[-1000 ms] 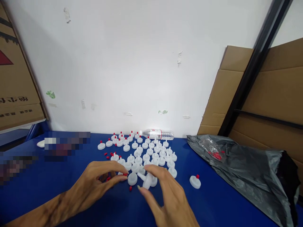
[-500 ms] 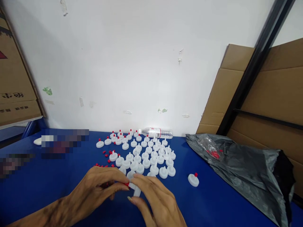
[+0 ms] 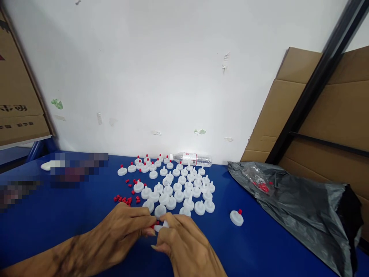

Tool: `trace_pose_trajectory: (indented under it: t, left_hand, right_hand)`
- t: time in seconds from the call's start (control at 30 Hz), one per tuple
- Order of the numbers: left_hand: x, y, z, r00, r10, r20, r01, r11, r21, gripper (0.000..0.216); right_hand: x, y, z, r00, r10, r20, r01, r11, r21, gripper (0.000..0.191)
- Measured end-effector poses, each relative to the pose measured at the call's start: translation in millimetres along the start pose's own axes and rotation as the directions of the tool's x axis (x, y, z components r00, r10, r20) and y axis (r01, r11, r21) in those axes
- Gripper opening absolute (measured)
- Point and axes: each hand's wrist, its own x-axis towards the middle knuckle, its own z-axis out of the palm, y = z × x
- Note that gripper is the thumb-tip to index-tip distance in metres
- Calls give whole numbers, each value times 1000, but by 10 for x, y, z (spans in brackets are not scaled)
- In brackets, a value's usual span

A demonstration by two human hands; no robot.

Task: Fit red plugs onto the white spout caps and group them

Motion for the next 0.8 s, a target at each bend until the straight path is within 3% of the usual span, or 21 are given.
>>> trace_pose_trajectory:
  t: [0.27,0.47,0.63,0.8]
  left_hand:
    - [-27,-86,13,978,-119,173,90,982,168,11]
    - [-41,-105,7,910,-218,353,122,954,276,19]
    - [-23,-107,52,866,-227,446,91,948,305,12]
    - [-82,-133,127,876,-213,432,92,954,284,14]
  right_hand:
    - [-149,95,-185,994,63,92,-29,945,-326,31]
    - [-614,411,-528,997,52,-59,-77,813,-578,37]
    - [-917,578,-634,989,147,25,-96,754,-649,35]
    - [-945,694,-614,973,218,-72,-207,700,-683,39]
